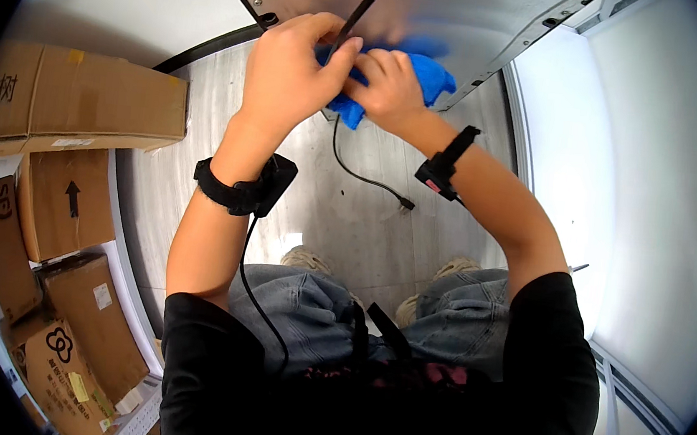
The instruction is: The person wipes the back of a black appliance with a blue cloth, then uses a screwdriver to tighten screws on the back panel. The person handles the cloth and screwdriver throughout the task.
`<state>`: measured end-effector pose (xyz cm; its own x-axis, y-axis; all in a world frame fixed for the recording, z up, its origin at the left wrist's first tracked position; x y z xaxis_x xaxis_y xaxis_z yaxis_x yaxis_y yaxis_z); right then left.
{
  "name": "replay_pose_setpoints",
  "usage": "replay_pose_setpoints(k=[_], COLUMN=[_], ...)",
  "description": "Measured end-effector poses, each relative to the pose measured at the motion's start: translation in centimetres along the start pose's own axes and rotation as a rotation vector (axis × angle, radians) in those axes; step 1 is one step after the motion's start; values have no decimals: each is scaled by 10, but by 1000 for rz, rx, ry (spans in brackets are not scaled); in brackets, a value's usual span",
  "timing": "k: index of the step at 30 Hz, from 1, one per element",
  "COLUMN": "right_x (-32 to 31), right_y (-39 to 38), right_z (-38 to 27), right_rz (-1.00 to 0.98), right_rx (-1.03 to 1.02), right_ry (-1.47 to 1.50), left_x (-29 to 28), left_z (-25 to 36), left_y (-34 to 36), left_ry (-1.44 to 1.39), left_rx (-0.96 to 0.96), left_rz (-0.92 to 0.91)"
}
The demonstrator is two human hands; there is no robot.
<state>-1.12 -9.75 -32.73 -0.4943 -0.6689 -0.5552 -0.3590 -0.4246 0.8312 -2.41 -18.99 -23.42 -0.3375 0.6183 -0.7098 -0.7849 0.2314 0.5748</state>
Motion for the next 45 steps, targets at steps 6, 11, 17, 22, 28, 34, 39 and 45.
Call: replay_pose_setpoints(k=[6, 11, 17, 22, 28, 34, 39, 45], right_x=[51, 69, -9, -63, -36, 14, 67, 117], right_y=[-39, -82, -83, -80, -151, -238, -300, -293], right_z=[-18, 6, 84, 117, 134, 152, 171, 110], right_rz=[-101, -319, -163, 119, 105, 121, 100, 153], right_rx=[7, 7, 140, 378, 866, 1224, 1265, 1423], right_ry=[21, -37, -14, -50, -164, 139, 106, 65], left_x=[8, 15, 19, 30, 39, 37, 37, 38], left_z=[8, 11, 7, 4, -11, -16, -13, -25], left_y=[-11, -11, -15, -22, -28, -34, -33, -48], left_ry=[107, 115, 189, 203, 178, 131, 35, 24], left_rx=[54, 93, 72, 5, -96, -9, 55, 117], left_rz=[-48, -82, -115, -185, -264, -168, -114, -146])
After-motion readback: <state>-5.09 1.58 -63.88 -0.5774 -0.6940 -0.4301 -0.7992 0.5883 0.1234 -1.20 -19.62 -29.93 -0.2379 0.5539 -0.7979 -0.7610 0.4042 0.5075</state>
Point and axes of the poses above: each hand's wrist, its own y-axis towards the middle knuckle, its own x-axis out of the palm, z = x × y, the point moved 9 cm from there along y, towards the middle knuckle, and after that the axes turned 10 degrees about x, right-handed, at the moved point
